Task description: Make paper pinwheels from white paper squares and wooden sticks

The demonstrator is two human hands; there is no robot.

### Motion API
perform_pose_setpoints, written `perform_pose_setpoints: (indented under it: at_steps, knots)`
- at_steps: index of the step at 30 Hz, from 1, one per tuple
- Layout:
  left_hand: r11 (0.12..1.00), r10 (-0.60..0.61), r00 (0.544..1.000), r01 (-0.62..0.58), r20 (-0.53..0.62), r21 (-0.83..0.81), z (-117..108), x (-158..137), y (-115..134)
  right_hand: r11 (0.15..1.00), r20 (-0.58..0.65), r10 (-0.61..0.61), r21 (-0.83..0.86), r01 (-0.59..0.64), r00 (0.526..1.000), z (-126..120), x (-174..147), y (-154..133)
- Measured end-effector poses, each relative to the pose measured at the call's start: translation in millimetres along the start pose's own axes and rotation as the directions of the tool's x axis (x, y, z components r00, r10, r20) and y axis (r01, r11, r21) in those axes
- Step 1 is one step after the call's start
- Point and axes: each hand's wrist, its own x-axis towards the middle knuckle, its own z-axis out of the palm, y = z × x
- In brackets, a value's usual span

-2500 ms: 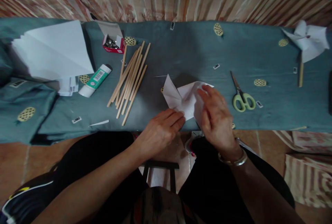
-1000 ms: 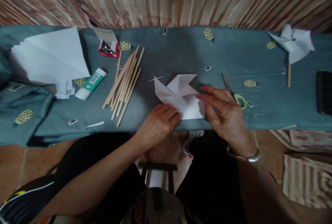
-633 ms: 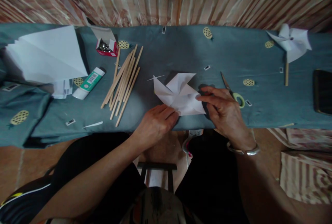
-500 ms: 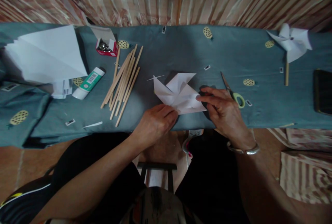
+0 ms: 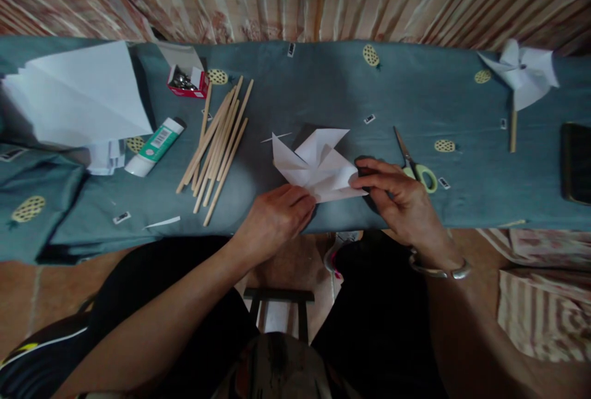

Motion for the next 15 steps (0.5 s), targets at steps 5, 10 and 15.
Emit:
perform_pose_setpoints:
  at_steps: [5,10,15]
  knots:
    - [0.997,-0.050,0.998,0.049,-0.024,-0.061,0.1,1.1,-2.3,1.000,0.001,0.009,0.017,-0.009,1.000,-0.3,0.0,2.7]
    - [0.992,-0.080,0.996,0.077,-0.032,-0.101,-0.7,2.0,-3.8,0.999,-0.012,0.048,0.005,-0.048,0.999,1.2,1.5,-0.6]
    - [0.992,-0.080,0.996,0.077,-0.027,-0.101,-0.3,1.3,-3.5,0.993,-0.080,0.073,0.098,-0.065,0.994,3.5,3.5,-7.2]
